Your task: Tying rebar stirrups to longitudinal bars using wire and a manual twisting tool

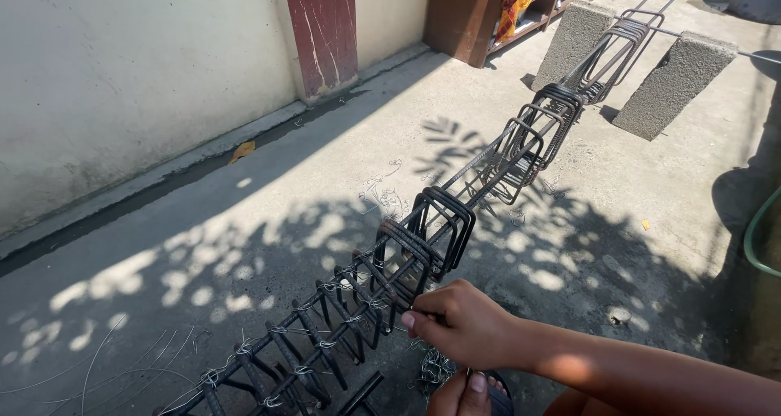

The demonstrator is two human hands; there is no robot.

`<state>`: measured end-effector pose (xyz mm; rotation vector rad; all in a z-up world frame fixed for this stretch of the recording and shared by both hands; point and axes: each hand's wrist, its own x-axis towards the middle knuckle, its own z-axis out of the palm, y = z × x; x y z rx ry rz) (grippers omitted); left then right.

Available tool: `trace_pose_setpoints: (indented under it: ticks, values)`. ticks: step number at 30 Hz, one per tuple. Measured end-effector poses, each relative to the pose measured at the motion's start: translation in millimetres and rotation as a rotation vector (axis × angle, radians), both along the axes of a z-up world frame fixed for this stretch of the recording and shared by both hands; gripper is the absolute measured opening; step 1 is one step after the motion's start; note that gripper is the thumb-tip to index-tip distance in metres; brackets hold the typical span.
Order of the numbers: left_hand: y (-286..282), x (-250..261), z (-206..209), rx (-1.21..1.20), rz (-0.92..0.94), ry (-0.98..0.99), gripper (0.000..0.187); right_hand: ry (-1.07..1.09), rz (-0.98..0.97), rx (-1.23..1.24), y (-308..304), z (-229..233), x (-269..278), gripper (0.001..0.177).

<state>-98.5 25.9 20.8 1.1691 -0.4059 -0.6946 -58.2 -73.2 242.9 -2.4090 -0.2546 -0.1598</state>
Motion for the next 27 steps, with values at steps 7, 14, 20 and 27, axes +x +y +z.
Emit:
trace_pose_setpoints:
  ticks: [7,14,20,27]
  values:
    - [5,31,20,-0.372,0.153,0.501,0.043,0.454,-0.163,1.001,-2,-3,3,0.041]
    - [18,35,50,-0.321,-0.027,0.641,0.051,0.475,-0.268,1.492,4,0,9,0.034]
    - [2,24,-17,-0.662,-0.37,0.579,0.045,0.438,-0.291,1.623,-17,6,20,0.044]
    - [-16,11,-77,-0.293,-0.13,0.355,0.049,0.474,-0.387,1.342,-10,-1,18,0.047]
